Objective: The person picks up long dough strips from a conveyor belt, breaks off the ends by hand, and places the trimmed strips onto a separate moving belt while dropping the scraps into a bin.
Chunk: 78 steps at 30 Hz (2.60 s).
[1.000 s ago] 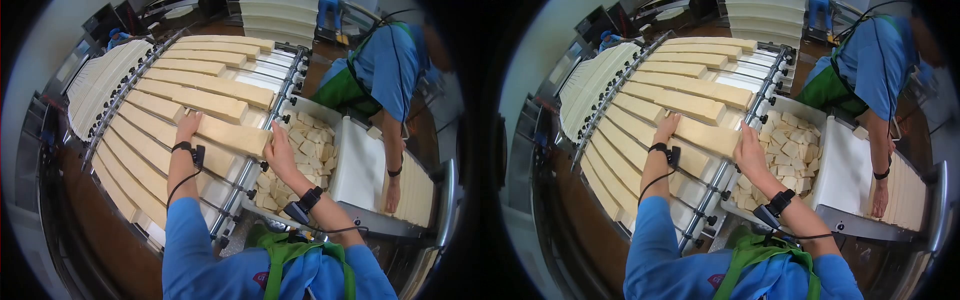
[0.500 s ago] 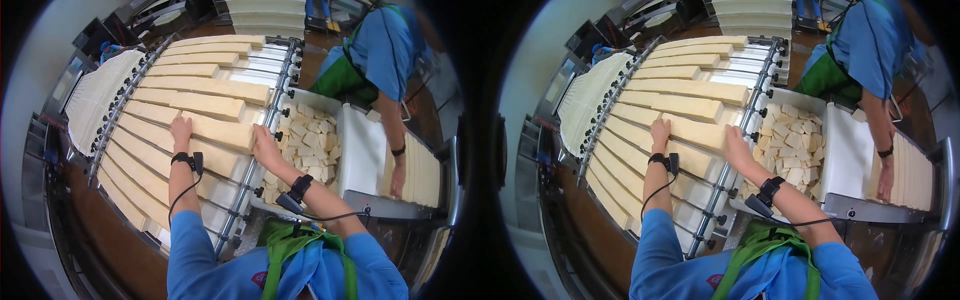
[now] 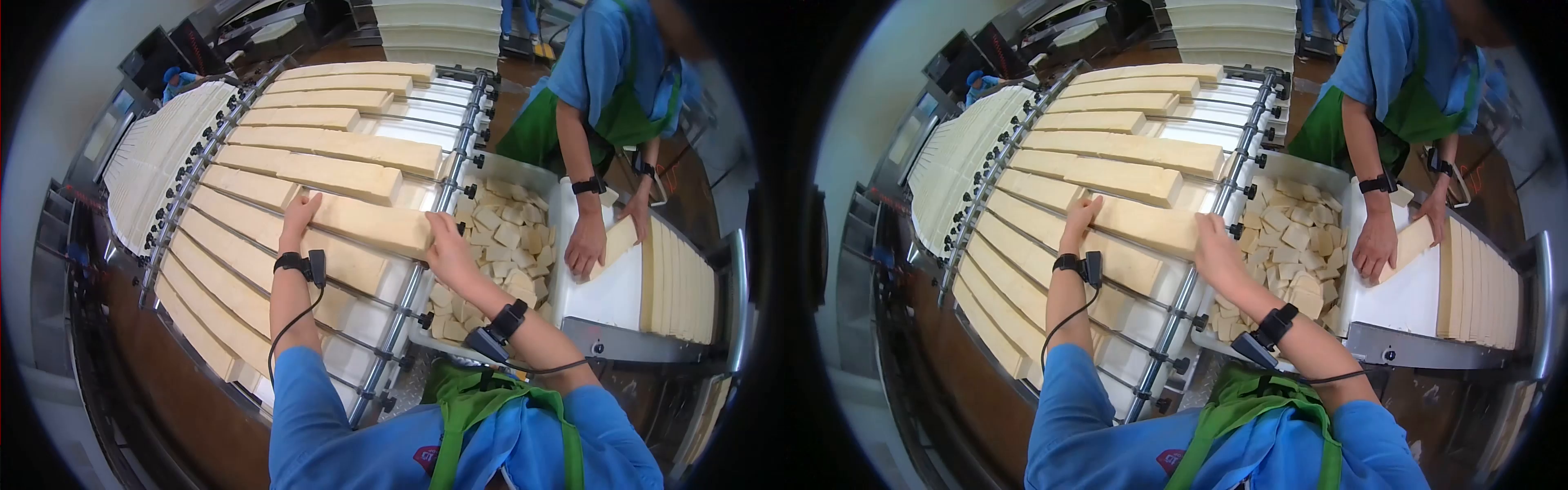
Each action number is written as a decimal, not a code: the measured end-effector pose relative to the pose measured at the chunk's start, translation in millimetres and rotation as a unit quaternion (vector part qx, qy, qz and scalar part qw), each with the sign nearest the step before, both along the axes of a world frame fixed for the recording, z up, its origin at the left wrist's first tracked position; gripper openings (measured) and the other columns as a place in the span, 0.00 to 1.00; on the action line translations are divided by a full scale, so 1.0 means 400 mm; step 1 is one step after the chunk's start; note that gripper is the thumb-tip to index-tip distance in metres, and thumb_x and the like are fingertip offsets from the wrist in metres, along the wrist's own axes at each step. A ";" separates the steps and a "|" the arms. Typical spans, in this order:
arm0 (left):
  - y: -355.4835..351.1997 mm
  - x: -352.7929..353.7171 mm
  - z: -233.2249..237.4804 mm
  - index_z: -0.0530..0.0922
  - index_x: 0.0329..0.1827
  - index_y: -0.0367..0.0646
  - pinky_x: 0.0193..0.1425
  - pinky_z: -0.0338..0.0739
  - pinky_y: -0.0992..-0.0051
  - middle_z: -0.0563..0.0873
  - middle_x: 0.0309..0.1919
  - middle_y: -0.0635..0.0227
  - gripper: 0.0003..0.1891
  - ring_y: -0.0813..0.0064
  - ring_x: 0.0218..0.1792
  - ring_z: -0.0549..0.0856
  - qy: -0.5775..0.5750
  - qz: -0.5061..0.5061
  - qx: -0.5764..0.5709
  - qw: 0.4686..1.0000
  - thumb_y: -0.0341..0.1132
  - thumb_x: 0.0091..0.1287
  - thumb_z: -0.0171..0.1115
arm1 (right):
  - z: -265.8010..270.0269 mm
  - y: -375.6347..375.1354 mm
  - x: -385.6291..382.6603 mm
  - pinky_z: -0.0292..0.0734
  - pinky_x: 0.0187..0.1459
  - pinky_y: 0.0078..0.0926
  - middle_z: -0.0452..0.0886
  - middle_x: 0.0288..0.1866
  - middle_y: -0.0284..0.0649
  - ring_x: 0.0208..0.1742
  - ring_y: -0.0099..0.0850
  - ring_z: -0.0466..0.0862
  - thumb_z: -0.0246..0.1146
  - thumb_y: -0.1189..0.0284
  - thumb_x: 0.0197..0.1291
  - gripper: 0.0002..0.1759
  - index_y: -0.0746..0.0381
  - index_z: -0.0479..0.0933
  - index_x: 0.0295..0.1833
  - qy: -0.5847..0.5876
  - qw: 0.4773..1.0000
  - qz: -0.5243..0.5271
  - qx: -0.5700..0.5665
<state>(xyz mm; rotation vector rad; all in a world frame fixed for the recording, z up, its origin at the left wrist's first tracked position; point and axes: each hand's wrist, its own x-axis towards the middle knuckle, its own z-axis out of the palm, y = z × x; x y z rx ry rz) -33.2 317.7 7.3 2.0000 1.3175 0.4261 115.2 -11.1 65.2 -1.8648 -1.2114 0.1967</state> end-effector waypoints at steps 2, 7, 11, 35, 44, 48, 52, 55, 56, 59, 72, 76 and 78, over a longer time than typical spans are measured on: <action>-0.015 0.002 -0.003 0.77 0.37 0.32 0.44 0.72 0.63 0.81 0.36 0.47 0.33 0.53 0.39 0.80 0.014 -0.021 0.004 1.000 0.61 0.52 0.56 | 0.021 -0.018 0.006 0.69 0.52 0.36 0.63 0.58 0.53 0.53 0.51 0.70 0.49 0.83 0.46 0.28 0.67 0.61 0.58 -0.004 1.000 -0.011 -0.014; 0.046 0.010 -0.055 0.77 0.41 0.33 0.53 0.69 0.64 0.80 0.41 0.45 0.29 0.51 0.48 0.77 -0.044 -0.028 -0.014 0.999 0.57 0.61 0.48 | 0.048 -0.027 -0.010 0.70 0.50 0.39 0.62 0.58 0.53 0.50 0.52 0.72 0.51 0.82 0.47 0.27 0.67 0.61 0.58 -0.017 0.999 0.016 -0.024; 0.037 -0.011 -0.020 0.74 0.48 0.34 0.57 0.67 0.63 0.78 0.46 0.43 0.27 0.48 0.52 0.74 0.001 -0.108 0.099 0.989 0.52 0.66 0.41 | 0.056 -0.021 -0.013 0.69 0.52 0.37 0.63 0.58 0.52 0.54 0.51 0.70 0.50 0.82 0.46 0.28 0.67 0.61 0.58 0.004 0.999 0.010 -0.037; 0.029 -0.100 0.015 0.72 0.52 0.32 0.64 0.58 0.59 0.65 0.58 0.41 0.25 0.49 0.60 0.64 0.024 -0.056 0.403 0.913 0.44 0.59 0.55 | -0.081 0.112 -0.028 0.71 0.47 0.40 0.63 0.55 0.52 0.48 0.53 0.72 0.50 0.84 0.45 0.25 0.66 0.62 0.55 -0.008 0.999 0.023 0.021; 0.143 -0.139 -0.163 0.59 0.63 0.31 0.69 0.53 0.63 0.67 0.59 0.45 0.30 0.51 0.61 0.64 0.086 -0.116 0.368 0.918 0.26 0.55 0.53 | -0.089 -0.029 0.055 0.63 0.59 0.33 0.62 0.60 0.54 0.59 0.48 0.66 0.50 0.82 0.44 0.29 0.67 0.62 0.58 0.049 0.994 -0.034 0.095; 0.044 -0.072 0.029 0.61 0.61 0.28 0.64 0.63 0.66 0.73 0.53 0.48 0.30 0.56 0.56 0.72 -0.274 0.017 -0.141 0.951 0.40 0.60 0.52 | -0.042 -0.268 0.136 0.67 0.55 0.38 0.61 0.60 0.56 0.54 0.50 0.70 0.56 0.75 0.49 0.28 0.66 0.63 0.59 0.140 0.980 -0.137 0.030; -0.066 0.072 0.120 0.60 0.62 0.30 0.64 0.63 0.66 0.65 0.61 0.48 0.31 0.56 0.59 0.68 -0.207 0.188 -0.007 0.960 0.48 0.66 0.48 | -0.133 -0.608 0.265 0.69 0.53 0.37 0.61 0.59 0.55 0.53 0.48 0.72 0.59 0.66 0.50 0.31 0.67 0.62 0.59 0.068 0.941 -0.332 -0.025; -0.138 0.216 0.116 0.60 0.64 0.33 0.63 0.62 0.66 0.65 0.61 0.48 0.28 0.56 0.59 0.68 -0.202 0.054 0.165 0.964 0.44 0.66 0.49 | -0.163 -0.880 0.302 0.70 0.52 0.38 0.64 0.53 0.53 0.51 0.50 0.72 0.61 0.67 0.49 0.28 0.69 0.65 0.55 0.023 0.860 -0.503 -0.078; -0.206 0.268 0.129 0.60 0.64 0.33 0.62 0.62 0.66 0.66 0.60 0.48 0.27 0.56 0.58 0.69 -0.212 0.002 0.228 0.950 0.42 0.66 0.49 | -0.185 -0.952 0.314 0.70 0.52 0.38 0.64 0.53 0.55 0.50 0.52 0.72 0.62 0.69 0.48 0.28 0.70 0.65 0.55 0.024 0.829 -0.551 -0.096; -0.578 0.444 0.205 0.64 0.61 0.34 0.59 0.63 0.69 0.73 0.53 0.55 0.22 0.64 0.54 0.71 -0.255 -0.189 0.120 0.941 0.37 0.66 0.49 | -0.255 -1.114 0.350 0.69 0.52 0.39 0.62 0.54 0.58 0.51 0.56 0.71 0.63 0.71 0.47 0.30 0.73 0.63 0.55 0.000 0.798 -0.599 -0.073; -1.439 1.258 -0.080 0.66 0.56 0.31 0.61 0.64 0.60 0.71 0.54 0.47 0.22 0.50 0.56 0.69 -0.165 -0.611 0.190 0.751 0.31 0.59 0.53 | -0.258 -1.151 0.473 0.73 0.45 0.44 0.61 0.51 0.58 0.45 0.59 0.72 0.67 0.73 0.42 0.31 0.70 0.60 0.50 0.126 0.829 -0.535 -0.100; -1.509 1.428 -0.127 0.67 0.55 0.34 0.59 0.65 0.61 0.73 0.50 0.51 0.22 0.53 0.53 0.71 -0.045 -0.600 0.236 0.763 0.31 0.56 0.54 | -0.238 -1.159 0.474 0.75 0.40 0.44 0.59 0.51 0.58 0.41 0.58 0.74 0.68 0.74 0.41 0.36 0.71 0.55 0.54 0.125 0.849 -0.506 -0.091; -1.526 1.474 -0.136 0.67 0.56 0.36 0.59 0.65 0.62 0.73 0.50 0.53 0.24 0.55 0.53 0.71 0.046 -0.595 0.253 0.762 0.33 0.54 0.55 | -0.229 -1.162 0.475 0.76 0.38 0.43 0.59 0.51 0.58 0.39 0.57 0.75 0.69 0.72 0.40 0.41 0.71 0.53 0.57 0.132 0.852 -0.496 -0.105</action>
